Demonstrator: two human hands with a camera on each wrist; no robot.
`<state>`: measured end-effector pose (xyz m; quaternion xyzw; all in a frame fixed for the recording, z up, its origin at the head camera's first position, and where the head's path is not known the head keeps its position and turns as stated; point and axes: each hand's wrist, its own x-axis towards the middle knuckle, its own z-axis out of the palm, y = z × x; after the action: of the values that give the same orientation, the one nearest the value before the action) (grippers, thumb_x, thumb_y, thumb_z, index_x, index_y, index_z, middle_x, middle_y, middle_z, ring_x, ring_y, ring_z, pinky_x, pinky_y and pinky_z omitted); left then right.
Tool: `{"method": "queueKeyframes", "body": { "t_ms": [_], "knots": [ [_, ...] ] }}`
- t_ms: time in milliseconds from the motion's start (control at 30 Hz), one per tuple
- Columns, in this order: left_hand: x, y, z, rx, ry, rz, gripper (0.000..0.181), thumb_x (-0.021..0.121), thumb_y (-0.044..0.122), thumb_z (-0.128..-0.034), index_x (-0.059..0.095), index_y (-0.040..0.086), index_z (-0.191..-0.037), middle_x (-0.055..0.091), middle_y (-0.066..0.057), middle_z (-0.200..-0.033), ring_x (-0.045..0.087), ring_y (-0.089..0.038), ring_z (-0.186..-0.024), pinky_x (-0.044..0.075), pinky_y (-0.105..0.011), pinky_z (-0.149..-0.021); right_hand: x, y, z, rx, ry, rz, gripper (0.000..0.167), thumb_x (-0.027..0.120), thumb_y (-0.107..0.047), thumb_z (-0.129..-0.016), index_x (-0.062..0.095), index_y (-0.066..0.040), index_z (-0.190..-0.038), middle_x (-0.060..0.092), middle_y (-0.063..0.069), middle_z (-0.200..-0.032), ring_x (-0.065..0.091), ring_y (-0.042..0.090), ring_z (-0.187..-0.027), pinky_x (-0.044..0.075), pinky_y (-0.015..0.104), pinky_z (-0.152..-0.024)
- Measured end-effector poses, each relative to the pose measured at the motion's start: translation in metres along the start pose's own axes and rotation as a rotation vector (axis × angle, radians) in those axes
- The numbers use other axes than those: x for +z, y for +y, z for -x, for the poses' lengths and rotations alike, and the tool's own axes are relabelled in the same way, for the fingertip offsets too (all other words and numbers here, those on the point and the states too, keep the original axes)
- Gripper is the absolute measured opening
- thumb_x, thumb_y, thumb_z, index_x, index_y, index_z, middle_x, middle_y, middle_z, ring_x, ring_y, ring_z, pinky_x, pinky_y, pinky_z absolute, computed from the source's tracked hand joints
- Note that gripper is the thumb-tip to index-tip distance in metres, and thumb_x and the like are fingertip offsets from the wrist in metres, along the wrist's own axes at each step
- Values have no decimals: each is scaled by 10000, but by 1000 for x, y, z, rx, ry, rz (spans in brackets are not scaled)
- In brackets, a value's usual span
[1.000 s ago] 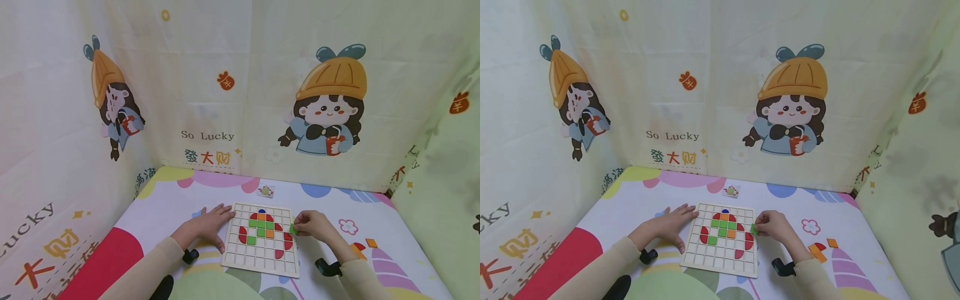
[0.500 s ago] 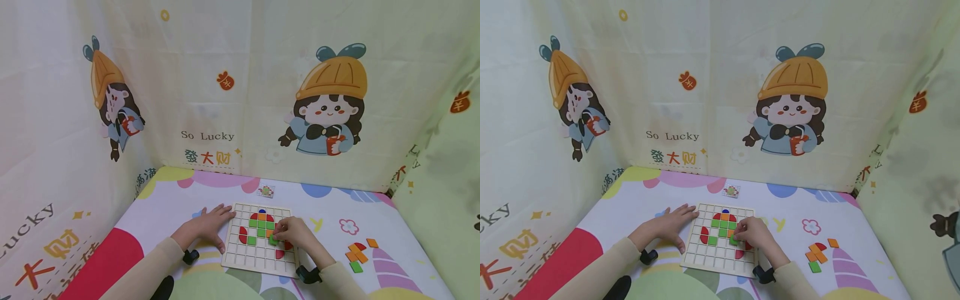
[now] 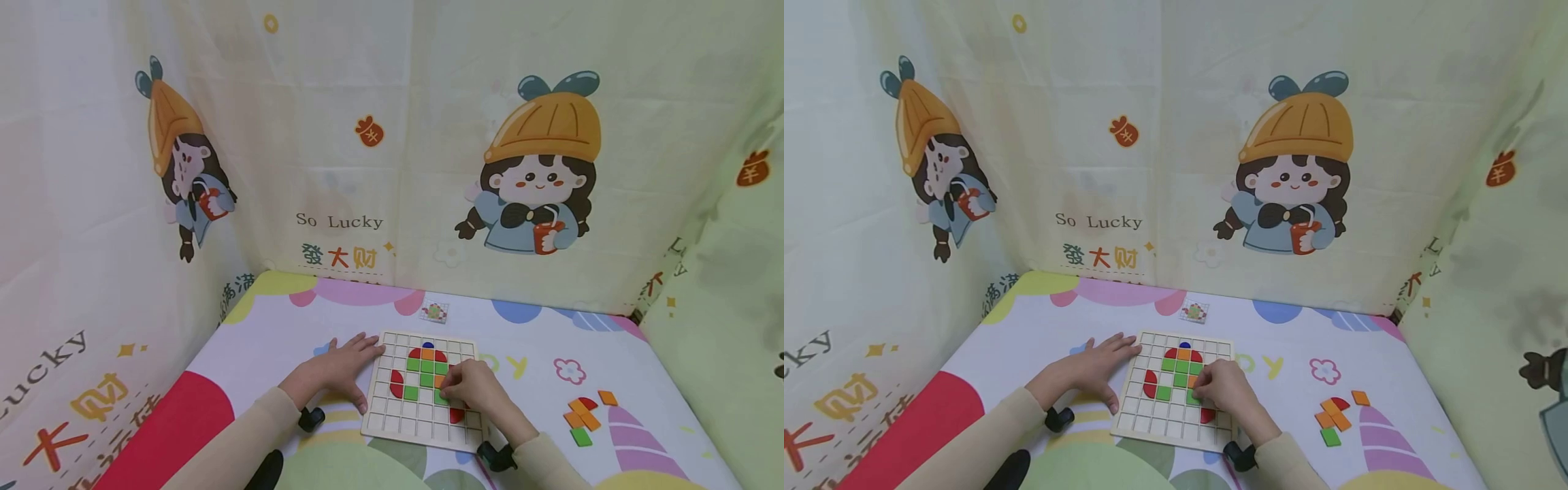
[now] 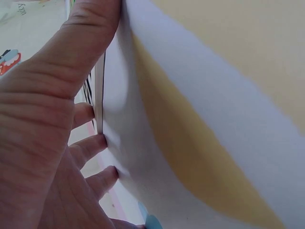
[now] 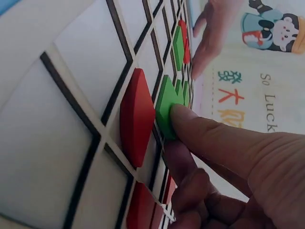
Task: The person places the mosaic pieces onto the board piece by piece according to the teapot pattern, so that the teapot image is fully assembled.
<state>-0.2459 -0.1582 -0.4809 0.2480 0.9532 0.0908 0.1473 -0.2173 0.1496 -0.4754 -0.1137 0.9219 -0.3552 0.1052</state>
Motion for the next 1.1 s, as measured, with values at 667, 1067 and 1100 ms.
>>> {"method": "queueKeyframes", "body": {
  "t_ms": [667,1067,1100],
  "knots": [
    [-1,1,-1,10,4,0,1271,874,719,-582,328,248,-1629,226,-42,-1729,132,-374,-1603,170,-832,-1120,-34,15,18,62,168,196,87,781,-61,-880,722,-107,-835,644,-13,-754,531,149,-662,458,281,-562],
    [0,3,0,2,-12,-3,1264,868,721,-588,326,254,-1631,227,-40,-1728,130,-375,-1602,175,-837,-1114,-114,104,55,164,190,390,319,712,-226,-927,690,43,-1097,696,253,-1016,661,415,-915,535,589,-805],
    [0,2,0,3,-11,-9,1268,864,727,-587,322,255,-1632,222,-37,-1730,129,-373,-1603,175,-837,-1114,-121,112,58,192,184,404,373,695,-252,-941,673,63,-1139,677,296,-1057,652,457,-948,528,614,-824]
  ]
}}
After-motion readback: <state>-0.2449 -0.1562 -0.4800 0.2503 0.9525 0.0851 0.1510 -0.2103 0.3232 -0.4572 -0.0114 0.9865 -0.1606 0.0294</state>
